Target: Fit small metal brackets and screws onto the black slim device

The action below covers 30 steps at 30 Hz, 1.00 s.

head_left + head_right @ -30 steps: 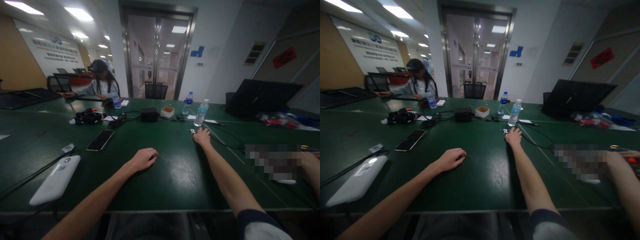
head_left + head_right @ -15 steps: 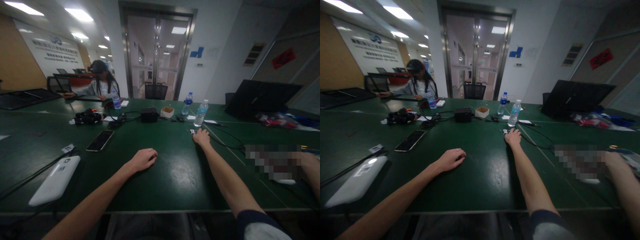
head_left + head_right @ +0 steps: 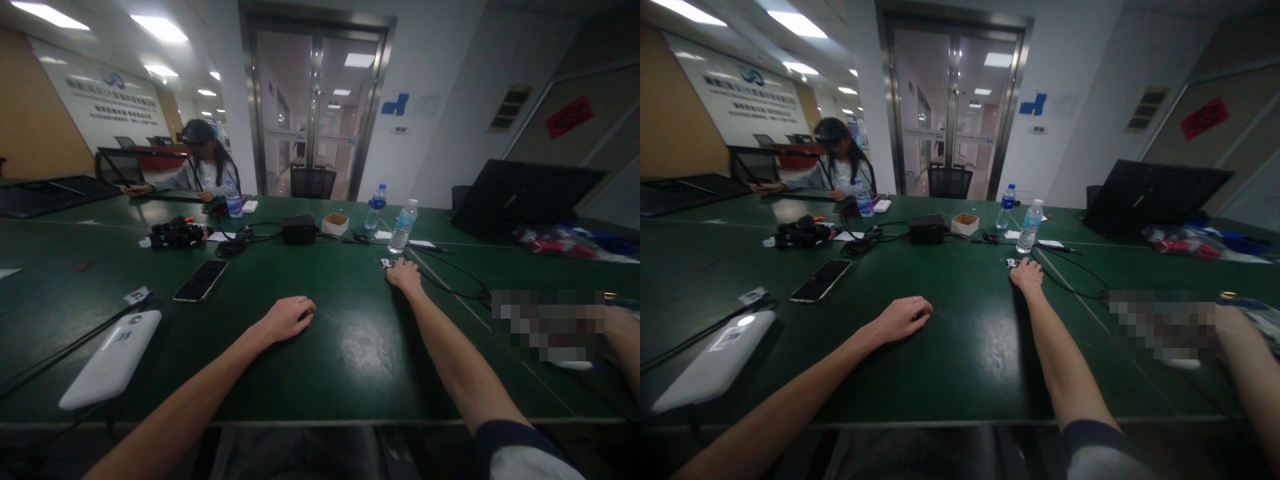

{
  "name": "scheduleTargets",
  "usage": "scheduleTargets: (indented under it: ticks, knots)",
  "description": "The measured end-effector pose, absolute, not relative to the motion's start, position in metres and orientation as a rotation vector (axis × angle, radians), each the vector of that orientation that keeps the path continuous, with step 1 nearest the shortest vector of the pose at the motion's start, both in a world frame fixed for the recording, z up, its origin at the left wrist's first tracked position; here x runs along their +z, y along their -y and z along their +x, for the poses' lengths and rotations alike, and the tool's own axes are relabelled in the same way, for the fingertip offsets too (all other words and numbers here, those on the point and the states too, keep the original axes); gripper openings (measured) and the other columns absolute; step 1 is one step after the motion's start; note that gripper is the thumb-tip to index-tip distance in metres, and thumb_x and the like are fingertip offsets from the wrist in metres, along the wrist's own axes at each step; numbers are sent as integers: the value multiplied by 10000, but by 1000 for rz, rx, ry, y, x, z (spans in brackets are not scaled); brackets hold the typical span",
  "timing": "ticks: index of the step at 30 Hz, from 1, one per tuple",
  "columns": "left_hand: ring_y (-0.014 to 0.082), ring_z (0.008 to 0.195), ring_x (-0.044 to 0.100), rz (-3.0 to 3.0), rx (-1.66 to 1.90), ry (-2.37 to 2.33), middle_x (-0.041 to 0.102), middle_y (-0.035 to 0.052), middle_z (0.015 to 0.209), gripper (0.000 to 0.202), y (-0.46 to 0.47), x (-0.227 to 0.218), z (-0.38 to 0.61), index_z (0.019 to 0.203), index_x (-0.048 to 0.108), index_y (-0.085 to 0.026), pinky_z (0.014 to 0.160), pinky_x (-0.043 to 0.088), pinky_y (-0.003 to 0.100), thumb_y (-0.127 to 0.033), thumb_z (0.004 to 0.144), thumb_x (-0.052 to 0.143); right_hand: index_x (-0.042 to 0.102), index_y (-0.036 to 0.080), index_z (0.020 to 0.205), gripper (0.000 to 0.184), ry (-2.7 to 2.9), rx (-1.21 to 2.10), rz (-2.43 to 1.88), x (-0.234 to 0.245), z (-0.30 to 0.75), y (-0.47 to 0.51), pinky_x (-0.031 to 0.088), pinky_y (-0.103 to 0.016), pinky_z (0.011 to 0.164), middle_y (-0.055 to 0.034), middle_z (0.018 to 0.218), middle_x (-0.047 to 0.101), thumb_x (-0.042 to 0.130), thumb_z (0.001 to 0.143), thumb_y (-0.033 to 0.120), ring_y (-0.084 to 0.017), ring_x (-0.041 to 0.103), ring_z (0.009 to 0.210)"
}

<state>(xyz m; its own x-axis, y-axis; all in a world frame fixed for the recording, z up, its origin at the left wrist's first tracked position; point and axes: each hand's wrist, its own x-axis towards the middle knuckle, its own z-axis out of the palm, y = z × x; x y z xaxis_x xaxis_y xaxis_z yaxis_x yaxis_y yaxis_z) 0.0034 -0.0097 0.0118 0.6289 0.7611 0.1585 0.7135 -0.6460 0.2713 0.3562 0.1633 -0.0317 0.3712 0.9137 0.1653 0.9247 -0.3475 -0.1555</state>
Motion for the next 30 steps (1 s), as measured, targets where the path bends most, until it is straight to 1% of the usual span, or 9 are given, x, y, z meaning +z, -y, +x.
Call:
scheduleTargets:
  ticks: [6, 11, 17, 20, 24, 26, 30]
  knots:
    - [163, 889, 592, 2655, 359, -1232, 616, 43, 998, 166, 10, 14, 4, 1026, 588, -174, 766, 469, 264, -219, 914, 474, 447, 65, 1280, 491, 1633, -100, -2406, -30, 355, -162, 398, -479, 909, -256, 1288, 391, 399, 884, 351, -366, 408, 1186]
    - [167, 881, 596, 2669, 370, -1232, 621, 42, 992, 158, 9, 12, 4, 1019, 587, -176, 764, 469, 270, -213, 907, 481, 457, 54, 1261, 476, 1619, -113, -2400, -29, 353, -159, 399, -471, 910, -253, 1258, 425, 375, 897, 350, -356, 426, 1171]
    - [164, 875, 596, 2676, 382, -1224, 622, 40, 980, 162, 9, 11, 4, 1018, 587, -179, 751, 467, 262, -217, 907, 476, 459, 23, 1230, 483, 1565, -145, -2402, -27, 348, -154, 409, -453, 888, -269, 1222, 450, 400, 887, 358, -359, 450, 1135]
    - [161, 870, 593, 2676, 386, -1223, 622, 39, 977, 160, 9, 10, 3, 1016, 585, -182, 749, 466, 260, -221, 908, 473, 470, 42, 1204, 444, 1566, -252, -2341, -25, 340, -143, 392, -451, 894, -259, 1203, 466, 419, 879, 340, -358, 435, 1139]
    - [165, 888, 593, 2672, 385, -1229, 624, 39, 986, 163, 9, 10, 3, 1024, 583, -182, 763, 467, 266, -218, 902, 482, 472, 89, 1201, 407, 1631, -462, -2163, -22, 333, -124, 333, -443, 950, -220, 1237, 455, 427, 883, 340, -348, 385, 1190]
    - [166, 886, 596, 2675, 373, -1238, 626, 38, 979, 163, 9, 11, 3, 1022, 583, -183, 755, 467, 264, -218, 901, 480, 469, 95, 1210, 435, 1598, -449, -2189, -22, 335, -116, 338, -443, 944, -217, 1242, 453, 438, 879, 376, -353, 396, 1183]
    - [164, 858, 599, 2693, 349, -1225, 627, 39, 964, 157, 9, 13, 2, 1003, 588, -185, 741, 468, 263, -223, 901, 475, 487, 43, 1200, 506, 1484, -264, -2351, -28, 346, -109, 374, -462, 911, -252, 1192, 488, 441, 879, 432, -372, 458, 1125]
